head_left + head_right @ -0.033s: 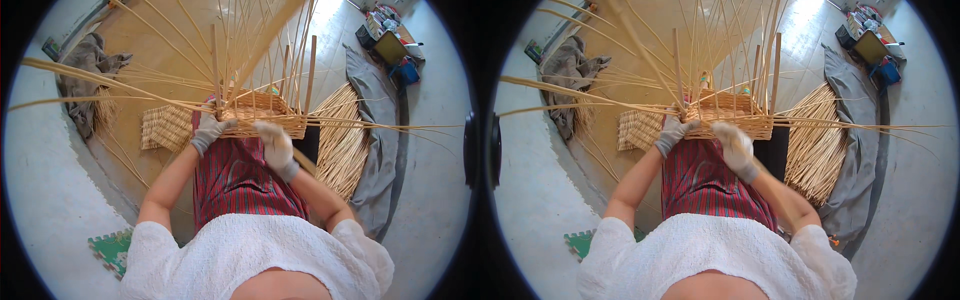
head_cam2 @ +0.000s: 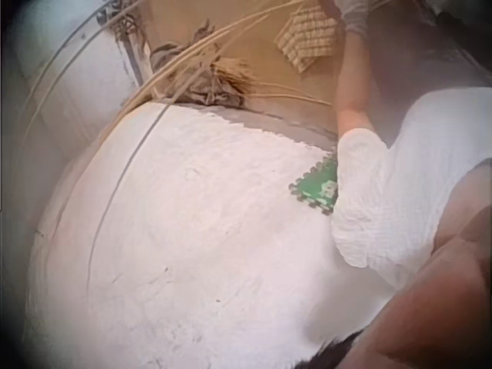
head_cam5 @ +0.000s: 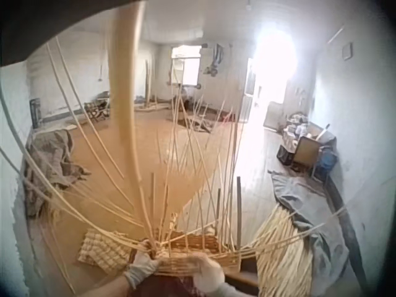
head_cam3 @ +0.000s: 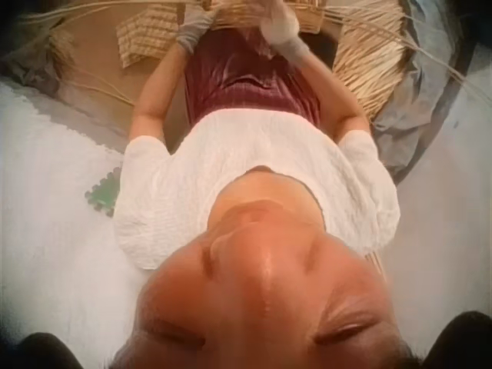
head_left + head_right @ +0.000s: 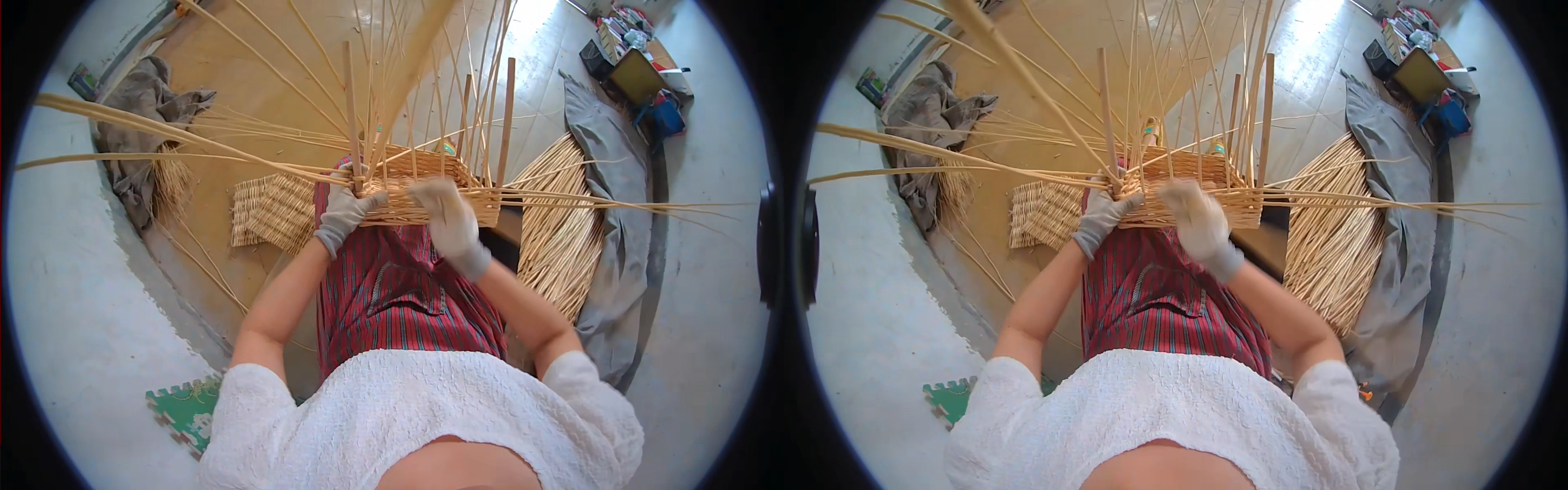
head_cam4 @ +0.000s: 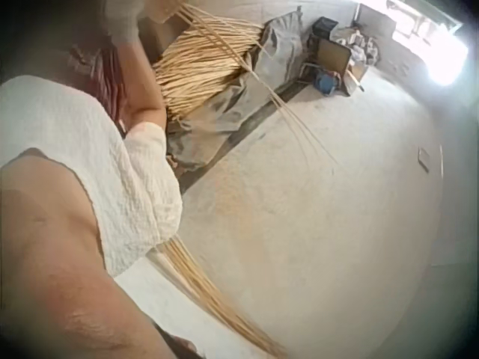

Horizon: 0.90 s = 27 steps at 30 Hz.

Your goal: The person sits on the floor and weaves a basket using thin bamboo strips. They interlace the strips through a vertical frame, periodically rotating the basket and using a metal ruler to measure dimensions.

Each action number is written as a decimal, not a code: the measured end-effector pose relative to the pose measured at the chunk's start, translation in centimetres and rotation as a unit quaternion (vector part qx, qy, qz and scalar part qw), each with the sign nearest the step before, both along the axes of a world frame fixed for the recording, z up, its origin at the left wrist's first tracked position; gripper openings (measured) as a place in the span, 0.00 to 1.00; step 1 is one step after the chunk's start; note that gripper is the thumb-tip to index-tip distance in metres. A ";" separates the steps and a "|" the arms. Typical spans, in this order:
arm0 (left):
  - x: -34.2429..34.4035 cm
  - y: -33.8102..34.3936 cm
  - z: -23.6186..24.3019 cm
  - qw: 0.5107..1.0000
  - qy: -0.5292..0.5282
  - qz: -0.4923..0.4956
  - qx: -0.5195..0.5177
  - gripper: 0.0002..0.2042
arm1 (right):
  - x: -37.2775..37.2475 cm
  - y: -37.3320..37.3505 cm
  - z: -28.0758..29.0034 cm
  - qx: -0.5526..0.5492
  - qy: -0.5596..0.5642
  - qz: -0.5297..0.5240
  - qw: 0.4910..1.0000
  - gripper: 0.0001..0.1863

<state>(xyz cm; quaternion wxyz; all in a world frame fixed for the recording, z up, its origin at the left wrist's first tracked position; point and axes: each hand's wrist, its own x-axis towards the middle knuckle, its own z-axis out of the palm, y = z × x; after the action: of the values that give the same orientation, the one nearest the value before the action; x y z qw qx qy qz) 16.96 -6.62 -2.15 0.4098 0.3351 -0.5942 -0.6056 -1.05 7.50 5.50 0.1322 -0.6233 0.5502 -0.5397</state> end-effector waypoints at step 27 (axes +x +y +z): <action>-2.3 -1.4 -5.0 0.986 -0.007 0.157 -0.060 0.21 | 2.4 -17.3 5.7 -0.131 -0.212 -0.101 0.963 0.16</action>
<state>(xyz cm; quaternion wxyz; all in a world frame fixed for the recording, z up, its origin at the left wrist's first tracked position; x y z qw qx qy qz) 14.66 -7.99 -7.13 0.5155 0.4032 -0.5719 -0.4946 1.36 -9.81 11.24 0.1075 -0.4476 0.4943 -0.7375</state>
